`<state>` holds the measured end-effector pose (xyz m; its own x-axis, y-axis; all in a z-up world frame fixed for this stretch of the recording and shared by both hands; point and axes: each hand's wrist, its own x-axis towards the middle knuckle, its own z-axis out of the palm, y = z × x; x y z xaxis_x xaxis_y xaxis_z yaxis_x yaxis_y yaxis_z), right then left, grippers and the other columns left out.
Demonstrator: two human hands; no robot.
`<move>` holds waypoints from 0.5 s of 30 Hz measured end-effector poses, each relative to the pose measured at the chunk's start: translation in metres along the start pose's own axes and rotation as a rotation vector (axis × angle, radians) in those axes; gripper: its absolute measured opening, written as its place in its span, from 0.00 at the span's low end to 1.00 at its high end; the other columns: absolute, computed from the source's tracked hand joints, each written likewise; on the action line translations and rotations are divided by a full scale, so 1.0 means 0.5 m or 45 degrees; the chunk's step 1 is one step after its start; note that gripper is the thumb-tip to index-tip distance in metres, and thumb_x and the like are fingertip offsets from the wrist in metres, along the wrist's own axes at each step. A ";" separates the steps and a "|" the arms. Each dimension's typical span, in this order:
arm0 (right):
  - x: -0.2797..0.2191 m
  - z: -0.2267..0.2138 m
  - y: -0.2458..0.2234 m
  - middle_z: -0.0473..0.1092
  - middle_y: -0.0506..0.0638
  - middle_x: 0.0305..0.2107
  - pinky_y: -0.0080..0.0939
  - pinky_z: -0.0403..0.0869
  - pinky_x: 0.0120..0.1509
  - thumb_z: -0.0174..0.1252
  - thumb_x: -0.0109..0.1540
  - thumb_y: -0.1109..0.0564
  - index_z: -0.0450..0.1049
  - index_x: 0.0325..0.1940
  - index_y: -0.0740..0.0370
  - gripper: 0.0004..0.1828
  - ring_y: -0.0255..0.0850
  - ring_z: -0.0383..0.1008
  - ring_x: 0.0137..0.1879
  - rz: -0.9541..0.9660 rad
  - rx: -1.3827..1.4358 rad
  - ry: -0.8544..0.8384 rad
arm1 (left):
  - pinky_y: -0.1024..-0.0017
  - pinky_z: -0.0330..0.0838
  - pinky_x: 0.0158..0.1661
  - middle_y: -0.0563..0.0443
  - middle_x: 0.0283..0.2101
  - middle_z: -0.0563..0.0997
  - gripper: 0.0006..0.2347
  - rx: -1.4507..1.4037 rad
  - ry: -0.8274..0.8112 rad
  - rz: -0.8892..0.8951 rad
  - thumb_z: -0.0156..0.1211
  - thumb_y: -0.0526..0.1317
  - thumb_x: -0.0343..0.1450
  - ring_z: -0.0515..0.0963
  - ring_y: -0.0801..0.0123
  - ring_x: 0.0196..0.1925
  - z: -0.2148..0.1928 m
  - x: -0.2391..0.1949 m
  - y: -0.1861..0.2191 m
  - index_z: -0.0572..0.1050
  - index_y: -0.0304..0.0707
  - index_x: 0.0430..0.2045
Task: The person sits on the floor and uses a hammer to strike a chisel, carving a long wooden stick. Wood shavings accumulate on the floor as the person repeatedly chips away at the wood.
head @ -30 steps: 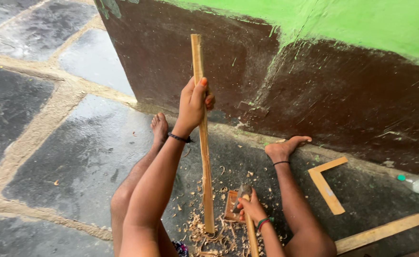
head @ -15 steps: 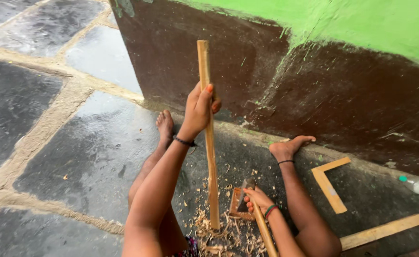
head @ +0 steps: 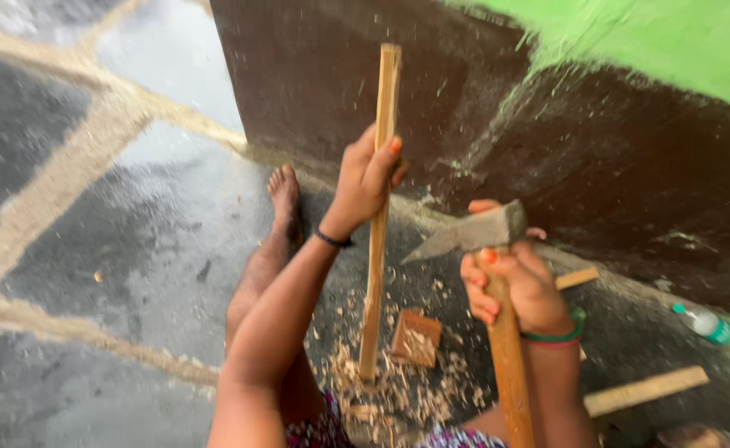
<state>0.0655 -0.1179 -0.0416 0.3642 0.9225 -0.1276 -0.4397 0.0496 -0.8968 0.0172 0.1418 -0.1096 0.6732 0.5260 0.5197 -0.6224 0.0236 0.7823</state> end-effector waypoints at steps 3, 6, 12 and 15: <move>-0.004 0.010 -0.003 0.63 0.53 0.27 0.34 0.68 0.19 0.44 0.68 0.59 0.54 0.74 0.50 0.29 0.32 0.62 0.19 0.000 -0.082 0.064 | 0.79 0.64 0.25 0.60 0.22 0.70 0.11 0.160 0.030 -0.011 0.52 0.44 0.79 0.70 0.81 0.23 0.015 -0.018 0.013 0.71 0.33 0.39; 0.027 0.004 0.052 0.62 0.51 0.25 0.33 0.66 0.17 0.46 0.67 0.60 0.55 0.73 0.50 0.29 0.32 0.60 0.17 0.077 -0.125 0.113 | 0.78 0.64 0.25 0.59 0.22 0.71 0.10 0.168 -0.024 0.018 0.52 0.42 0.79 0.72 0.81 0.23 0.043 -0.015 0.026 0.71 0.32 0.37; 0.030 -0.012 0.100 0.63 0.48 0.25 0.34 0.65 0.17 0.48 0.66 0.58 0.57 0.71 0.46 0.28 0.32 0.60 0.17 0.247 -0.184 0.251 | 0.77 0.66 0.24 0.59 0.20 0.70 0.07 0.156 -0.040 0.009 0.54 0.39 0.78 0.71 0.82 0.22 0.078 -0.001 0.024 0.72 0.31 0.38; 0.018 -0.013 0.036 0.65 0.55 0.30 0.40 0.69 0.20 0.48 0.69 0.60 0.54 0.56 0.66 0.14 0.37 0.63 0.20 -0.001 -0.125 0.251 | 0.77 0.65 0.24 0.59 0.20 0.72 0.08 0.254 -0.030 0.002 0.55 0.39 0.78 0.71 0.82 0.22 0.080 -0.005 0.012 0.72 0.31 0.37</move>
<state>0.0662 -0.1112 -0.0618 0.5222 0.8294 -0.1986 -0.3608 0.0038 -0.9326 0.0276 0.1068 -0.0923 0.6831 0.5056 0.5271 -0.5334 -0.1476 0.8329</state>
